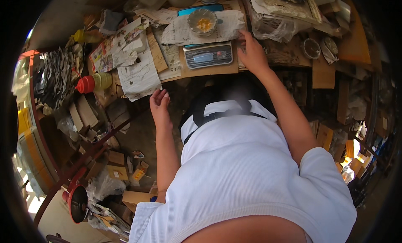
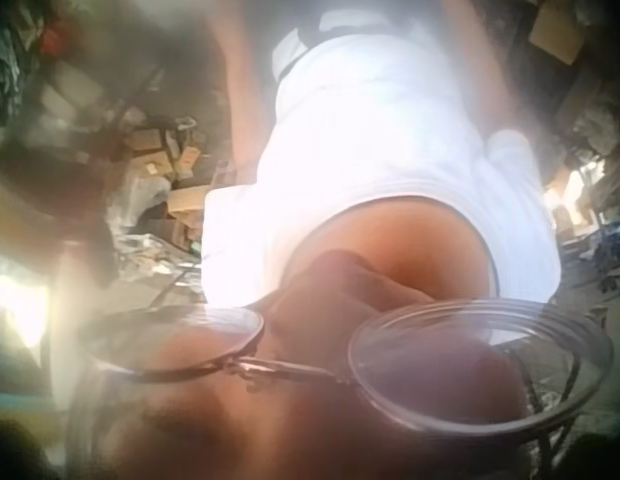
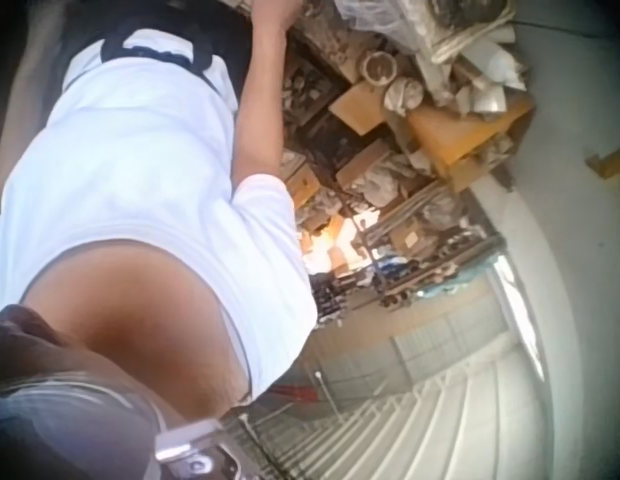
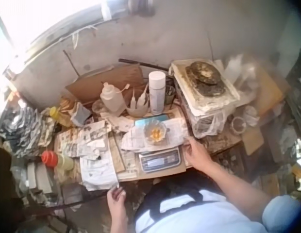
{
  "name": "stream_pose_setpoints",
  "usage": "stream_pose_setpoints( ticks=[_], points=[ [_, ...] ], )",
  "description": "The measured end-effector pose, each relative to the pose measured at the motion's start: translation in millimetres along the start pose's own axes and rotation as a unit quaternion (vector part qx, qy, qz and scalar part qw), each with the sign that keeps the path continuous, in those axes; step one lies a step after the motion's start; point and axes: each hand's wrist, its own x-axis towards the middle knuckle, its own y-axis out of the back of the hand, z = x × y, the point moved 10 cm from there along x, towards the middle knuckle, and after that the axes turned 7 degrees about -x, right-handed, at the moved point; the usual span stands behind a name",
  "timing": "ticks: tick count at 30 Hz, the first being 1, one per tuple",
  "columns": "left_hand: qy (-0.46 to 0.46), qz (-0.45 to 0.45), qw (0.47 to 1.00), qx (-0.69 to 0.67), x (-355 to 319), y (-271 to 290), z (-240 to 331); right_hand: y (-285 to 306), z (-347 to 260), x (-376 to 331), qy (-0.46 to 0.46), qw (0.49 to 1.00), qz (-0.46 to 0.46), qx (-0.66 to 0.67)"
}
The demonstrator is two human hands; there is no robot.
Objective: The person picks up a small container of yellow substance from a scale and walks to a workbench. They use a small white card to scoop the substance and apply it to the rim of a plastic-wrapped object, repeating the process several times.
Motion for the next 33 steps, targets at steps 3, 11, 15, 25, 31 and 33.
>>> stream_pose_setpoints(
  ticks=[3, 11, 15, 25, 31, 33],
  points=[
    [0.004, 0.001, 1.0, -0.002, 1.5, 4.1, -3.7, 1.7, 1.2, 9.2, -0.011, 1.0, 0.006, -0.021],
    [0.023, -0.003, 1.0, -0.013, 2.5, 4.3, -13.9, 12.7, -1.2, 0.8, -0.058, 0.997, 0.008, -0.054],
    [0.023, -0.014, 0.999, -0.016, 4.6, -0.3, -12.2, 5.8, 21.4, -1.0, -0.114, 0.993, 0.024, -0.019],
    [0.019, -0.01, 0.999, -0.024, 7.2, 2.0, -5.4, -6.8, 11.2, 32.9, -0.116, 0.99, -0.006, 0.083],
    [0.029, -0.011, 0.999, -0.023, 5.6, 0.6, -0.7, 7.2, 4.6, 64.2, -0.059, 0.996, 0.064, 0.028],
    [0.03, -0.011, 0.999, -0.024, 6.4, 2.1, -0.8, 9.6, 11.1, 68.4, -0.066, 0.996, 0.065, 0.012]
  ],
)
